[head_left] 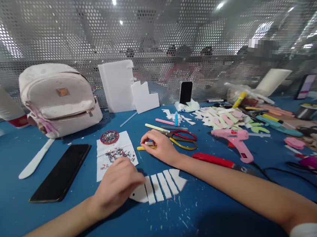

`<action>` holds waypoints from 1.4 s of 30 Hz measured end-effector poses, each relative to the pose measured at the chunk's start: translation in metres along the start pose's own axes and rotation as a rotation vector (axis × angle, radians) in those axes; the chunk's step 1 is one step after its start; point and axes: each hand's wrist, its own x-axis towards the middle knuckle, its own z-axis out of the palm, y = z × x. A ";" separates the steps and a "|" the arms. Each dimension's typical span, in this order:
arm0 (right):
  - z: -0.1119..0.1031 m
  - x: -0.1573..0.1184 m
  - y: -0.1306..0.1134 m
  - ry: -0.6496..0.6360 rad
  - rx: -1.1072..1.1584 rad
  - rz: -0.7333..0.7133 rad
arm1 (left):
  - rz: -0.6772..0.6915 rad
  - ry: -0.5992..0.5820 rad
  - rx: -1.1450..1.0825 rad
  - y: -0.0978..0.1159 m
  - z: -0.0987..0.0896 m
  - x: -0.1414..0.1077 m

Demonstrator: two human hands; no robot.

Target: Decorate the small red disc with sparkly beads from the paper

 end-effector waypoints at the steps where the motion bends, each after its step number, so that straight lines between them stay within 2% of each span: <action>1: 0.000 0.000 0.000 0.000 0.003 -0.003 | -0.066 0.031 0.015 -0.003 0.000 0.001; 3: 0.000 0.000 0.000 -0.017 0.015 -0.039 | -0.231 0.102 0.048 -0.011 -0.001 0.002; 6: -0.001 -0.001 -0.002 -0.104 0.059 -0.185 | -0.465 0.193 0.038 -0.021 -0.001 0.001; 8: -0.001 -0.002 -0.004 -0.161 0.079 -0.279 | -0.561 0.203 0.001 -0.025 0.000 0.001; 10: -0.001 -0.002 -0.004 -0.171 0.091 -0.314 | -0.601 0.181 -0.015 -0.027 0.002 0.000; 16: 0.000 -0.003 -0.003 -0.114 0.140 -0.303 | -0.594 0.109 0.027 -0.025 0.003 0.000; 26: 0.000 -0.003 -0.001 -0.139 0.096 -0.315 | -0.574 0.075 0.008 -0.025 0.005 0.001; 31: 0.000 -0.003 -0.002 -0.129 0.106 -0.268 | -0.524 0.039 0.054 -0.036 -0.012 0.005; 34: -0.001 -0.002 -0.003 -0.115 0.138 -0.245 | -0.472 -0.064 0.156 -0.053 -0.032 0.006; 37: -0.002 -0.001 -0.003 -0.116 0.158 -0.229 | -0.450 -0.229 0.095 -0.067 -0.046 0.005; 42: -0.001 -0.002 -0.003 -0.117 0.163 -0.217 | -0.379 -0.367 -0.069 -0.068 -0.043 0.003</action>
